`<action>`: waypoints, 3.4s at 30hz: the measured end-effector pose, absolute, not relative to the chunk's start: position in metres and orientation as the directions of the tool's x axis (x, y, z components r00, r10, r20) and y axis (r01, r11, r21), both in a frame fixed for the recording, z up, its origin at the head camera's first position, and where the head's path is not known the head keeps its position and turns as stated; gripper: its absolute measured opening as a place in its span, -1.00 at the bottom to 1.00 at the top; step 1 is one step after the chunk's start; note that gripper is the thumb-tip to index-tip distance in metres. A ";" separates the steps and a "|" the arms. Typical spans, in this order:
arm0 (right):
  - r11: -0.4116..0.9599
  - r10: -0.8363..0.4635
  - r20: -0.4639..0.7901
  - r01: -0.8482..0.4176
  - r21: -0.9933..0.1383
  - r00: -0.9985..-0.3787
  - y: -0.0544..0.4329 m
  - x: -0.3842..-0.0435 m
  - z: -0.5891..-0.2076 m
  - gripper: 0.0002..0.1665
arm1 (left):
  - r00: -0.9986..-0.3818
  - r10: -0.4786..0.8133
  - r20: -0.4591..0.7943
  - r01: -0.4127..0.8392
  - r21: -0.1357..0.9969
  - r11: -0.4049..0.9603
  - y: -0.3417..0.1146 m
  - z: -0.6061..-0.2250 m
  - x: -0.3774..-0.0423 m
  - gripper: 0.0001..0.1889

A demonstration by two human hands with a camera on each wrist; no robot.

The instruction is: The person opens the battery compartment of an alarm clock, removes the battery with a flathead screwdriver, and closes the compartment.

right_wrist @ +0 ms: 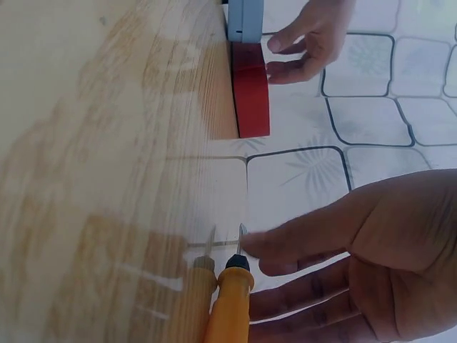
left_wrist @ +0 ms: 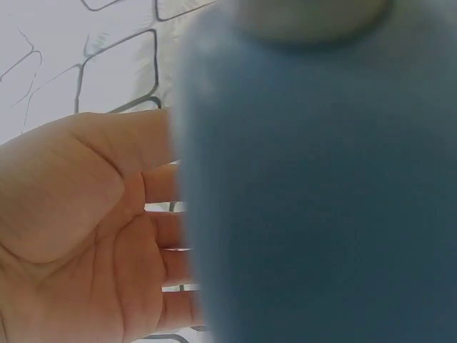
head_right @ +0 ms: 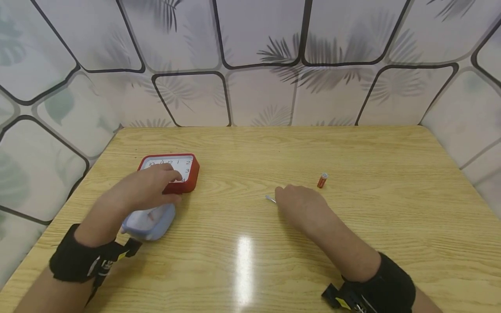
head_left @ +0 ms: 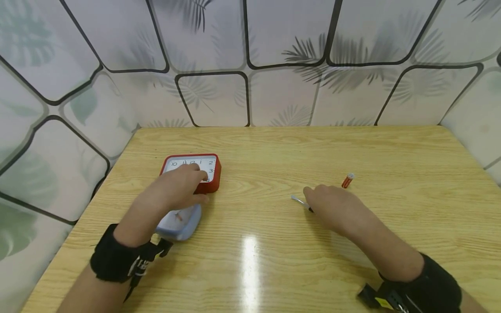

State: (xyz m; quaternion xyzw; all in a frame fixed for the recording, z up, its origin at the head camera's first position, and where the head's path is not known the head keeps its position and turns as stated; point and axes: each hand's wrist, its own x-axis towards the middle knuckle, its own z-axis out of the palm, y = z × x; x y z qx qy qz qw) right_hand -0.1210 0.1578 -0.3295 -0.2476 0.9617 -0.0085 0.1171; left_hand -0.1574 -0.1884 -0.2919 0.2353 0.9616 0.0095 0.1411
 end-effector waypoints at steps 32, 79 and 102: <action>0.855 -0.518 -0.131 -0.504 -0.122 -0.846 0.147 -0.123 -0.320 -0.70 | -0.659 0.650 -0.378 0.607 0.242 0.757 -0.162 -0.305 -0.135 -0.16; 0.753 -0.657 -0.072 -0.649 -0.106 -0.750 0.131 -0.118 -0.338 0.24 | -0.528 0.847 -0.062 0.782 0.355 0.513 -0.122 -0.315 -0.100 -0.78; 0.712 -0.695 0.058 -0.697 -0.088 -0.717 0.135 -0.114 -0.322 0.31 | -0.721 0.688 -0.087 0.664 0.197 0.721 -0.121 -0.315 -0.110 0.35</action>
